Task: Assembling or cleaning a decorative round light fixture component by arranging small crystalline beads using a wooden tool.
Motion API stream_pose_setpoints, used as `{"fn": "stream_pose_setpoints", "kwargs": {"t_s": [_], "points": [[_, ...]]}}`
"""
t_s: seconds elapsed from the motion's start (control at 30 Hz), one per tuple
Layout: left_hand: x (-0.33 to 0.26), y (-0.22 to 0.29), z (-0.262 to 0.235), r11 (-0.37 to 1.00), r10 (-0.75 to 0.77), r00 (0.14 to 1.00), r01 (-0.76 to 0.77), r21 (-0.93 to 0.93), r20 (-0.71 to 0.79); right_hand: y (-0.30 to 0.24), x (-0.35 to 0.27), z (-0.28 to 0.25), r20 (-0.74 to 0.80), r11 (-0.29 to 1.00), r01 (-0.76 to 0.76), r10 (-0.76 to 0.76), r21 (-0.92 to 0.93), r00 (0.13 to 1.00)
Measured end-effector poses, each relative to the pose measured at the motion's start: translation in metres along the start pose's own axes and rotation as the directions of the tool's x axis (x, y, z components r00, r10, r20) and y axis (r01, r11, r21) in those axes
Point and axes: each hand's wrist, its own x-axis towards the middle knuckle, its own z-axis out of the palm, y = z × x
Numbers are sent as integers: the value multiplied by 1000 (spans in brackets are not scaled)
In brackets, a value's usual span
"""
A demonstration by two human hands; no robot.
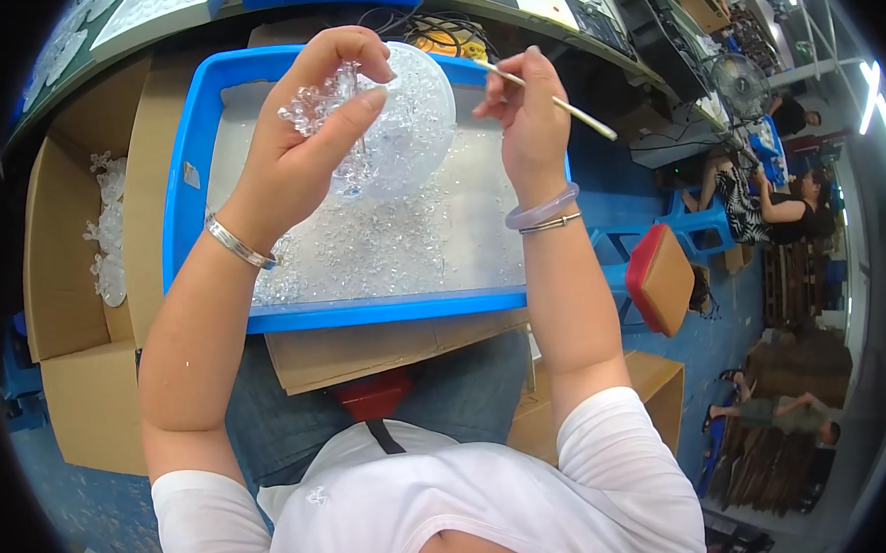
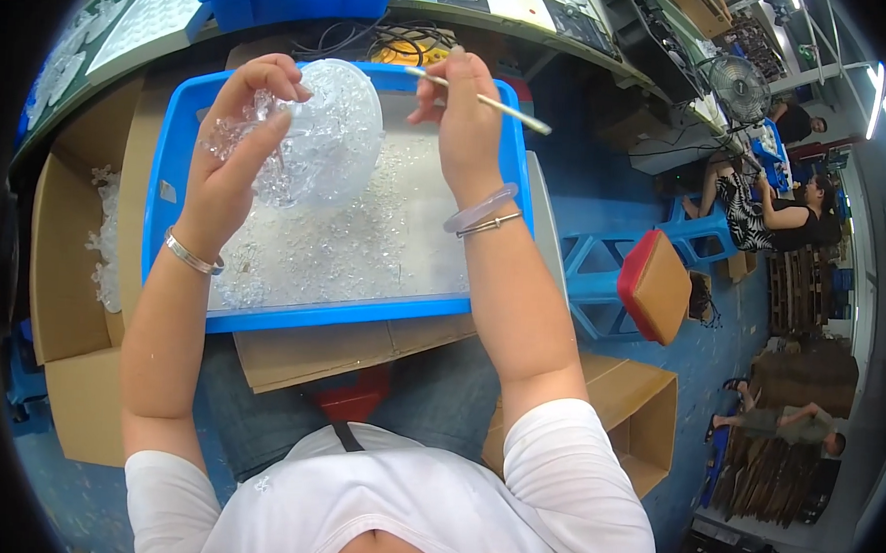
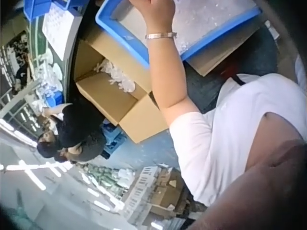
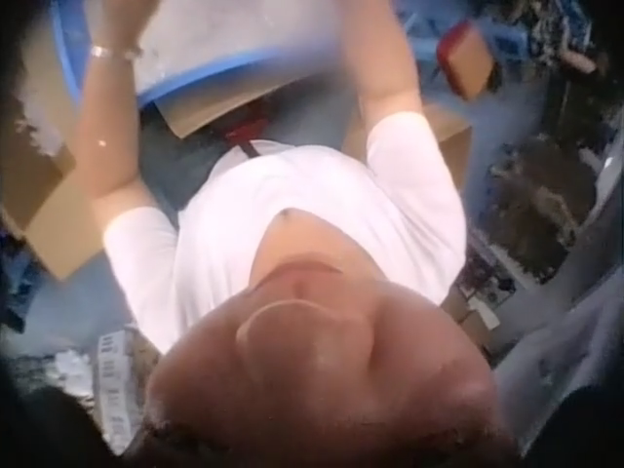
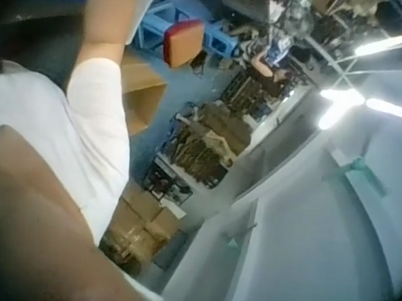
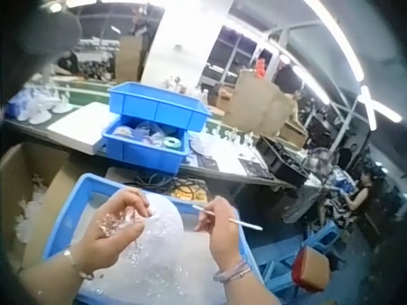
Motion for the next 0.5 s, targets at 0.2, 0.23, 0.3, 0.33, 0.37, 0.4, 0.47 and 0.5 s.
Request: {"fn": "stream_pose_setpoints", "kwargs": {"t_s": [0.2, 0.23, 0.3, 0.33, 0.37, 0.4, 0.47, 0.5], "points": [[0, 2, 2, 995, 30, 998, -35, 93, 54, -4, -3, -4, 137, 997, 49, -40, -63, 990], [0, 2, 2, 996, 27, 998, -32, 88, 53, -4, -3, -3, 135, 997, 46, -37, -67, 990], [-1, 2, 3, 993, 12, 997, -20, 119, 72, -2, -4, 0, 141, 996, 61, -52, -60, 989], [-1, 3, 3, 993, 11, 997, -19, 115, 72, -1, -4, 1, 139, 996, 59, -50, -63, 989], [-1, 4, 3, 993, 4, 997, -13, 118, 73, -1, -4, 2, 149, 995, 65, -54, -74, 987], [-2, 4, 4, 993, -1, 997, -8, 122, 74, -1, -4, 3, 159, 994, 71, -57, -85, 986], [-2, 3, 3, 991, 7, 996, -20, 130, 93, -3, -5, 5, 139, 991, 72, -56, -110, 989], [-2, 3, 3, 989, 17, 994, -33, 141, 112, -3, -6, 6, 120, 988, 73, -58, -132, 991]]}}
